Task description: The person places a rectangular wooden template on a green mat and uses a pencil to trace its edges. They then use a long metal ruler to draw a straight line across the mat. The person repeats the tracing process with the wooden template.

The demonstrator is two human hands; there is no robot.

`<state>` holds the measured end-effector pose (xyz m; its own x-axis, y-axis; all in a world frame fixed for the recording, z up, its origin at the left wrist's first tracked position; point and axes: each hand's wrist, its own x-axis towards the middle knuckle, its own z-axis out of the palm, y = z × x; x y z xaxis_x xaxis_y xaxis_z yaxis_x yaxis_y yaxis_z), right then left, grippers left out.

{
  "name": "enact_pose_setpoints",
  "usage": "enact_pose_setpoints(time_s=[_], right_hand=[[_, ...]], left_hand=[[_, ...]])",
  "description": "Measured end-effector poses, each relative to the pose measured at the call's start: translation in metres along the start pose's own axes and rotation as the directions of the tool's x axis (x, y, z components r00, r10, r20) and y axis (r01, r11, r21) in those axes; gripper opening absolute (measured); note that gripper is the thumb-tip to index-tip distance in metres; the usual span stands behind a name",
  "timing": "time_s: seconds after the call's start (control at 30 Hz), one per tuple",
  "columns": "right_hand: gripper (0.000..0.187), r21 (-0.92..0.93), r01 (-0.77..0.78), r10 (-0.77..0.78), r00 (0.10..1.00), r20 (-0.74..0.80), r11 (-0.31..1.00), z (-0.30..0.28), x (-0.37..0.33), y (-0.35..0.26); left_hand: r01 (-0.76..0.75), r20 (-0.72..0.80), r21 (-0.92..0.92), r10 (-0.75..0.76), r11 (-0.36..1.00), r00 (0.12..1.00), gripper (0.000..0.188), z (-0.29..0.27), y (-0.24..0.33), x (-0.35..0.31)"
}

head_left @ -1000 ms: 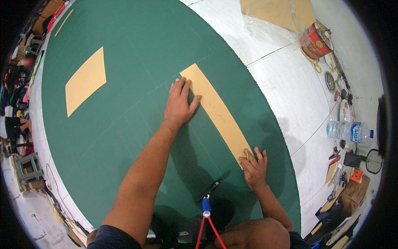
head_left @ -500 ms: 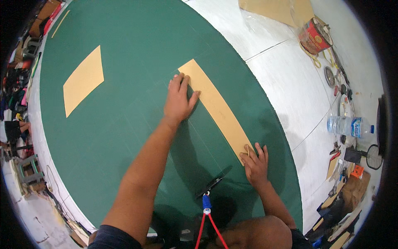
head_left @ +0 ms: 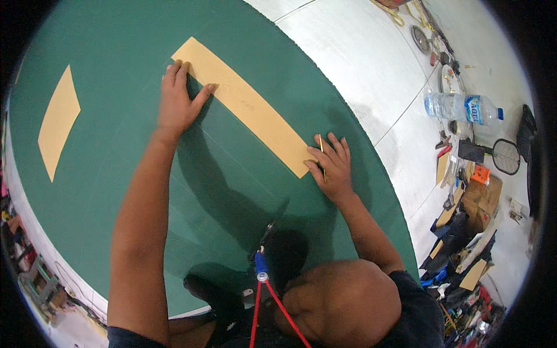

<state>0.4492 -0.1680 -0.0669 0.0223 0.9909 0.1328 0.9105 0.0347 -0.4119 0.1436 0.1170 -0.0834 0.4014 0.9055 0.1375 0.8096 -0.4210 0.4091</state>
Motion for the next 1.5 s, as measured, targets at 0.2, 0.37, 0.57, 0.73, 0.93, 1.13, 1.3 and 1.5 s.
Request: enact_pose_setpoints(time_s=[0.2,0.37,0.57,0.73,0.93,1.13,1.3,1.5], right_hand=[[0.036,-0.005,0.045,-0.045,0.999,-0.028,0.999,0.002,-0.003,0.0],[0.035,-0.003,0.038,-0.038,0.999,-0.019,0.999,0.002,-0.003,-0.001],[0.035,-0.004,0.037,-0.037,0.999,-0.005,0.999,0.002,-0.002,-0.001],[0.034,-0.017,0.046,-0.047,0.999,-0.016,0.999,0.003,-0.004,0.001],[0.035,-0.07,0.07,-0.072,0.997,-0.024,0.995,0.007,-0.003,0.002],[0.034,-0.068,0.063,-0.066,0.997,-0.048,0.996,0.007,-0.007,0.002],[0.032,-0.056,0.063,-0.065,0.997,-0.029,0.996,0.009,-0.004,0.001],[0.03,-0.047,0.063,-0.064,0.997,-0.033,0.997,0.006,-0.005,0.001]], left_hand=[[0.023,0.049,0.037,-0.025,0.999,0.998,0.089,-0.009,0.003,0.001],[0.036,0.078,0.023,-0.037,0.999,0.996,0.091,-0.012,0.003,0.001],[0.002,0.069,0.077,-0.007,0.997,0.998,0.092,-0.011,0.0,0.002],[0.029,0.086,0.05,-0.033,0.998,0.996,0.093,-0.01,0.003,0.002],[0.013,0.046,0.01,-0.013,1.0,0.999,0.094,-0.004,-0.004,-0.004],[-0.043,-0.02,-0.022,0.042,0.999,0.999,0.09,-0.002,0.001,-0.005],[0.001,0.005,-0.065,0.0,0.998,1.0,0.088,-0.008,0.0,-0.007],[0.013,0.036,-0.073,-0.011,0.997,0.999,0.092,-0.01,0.004,-0.005]])
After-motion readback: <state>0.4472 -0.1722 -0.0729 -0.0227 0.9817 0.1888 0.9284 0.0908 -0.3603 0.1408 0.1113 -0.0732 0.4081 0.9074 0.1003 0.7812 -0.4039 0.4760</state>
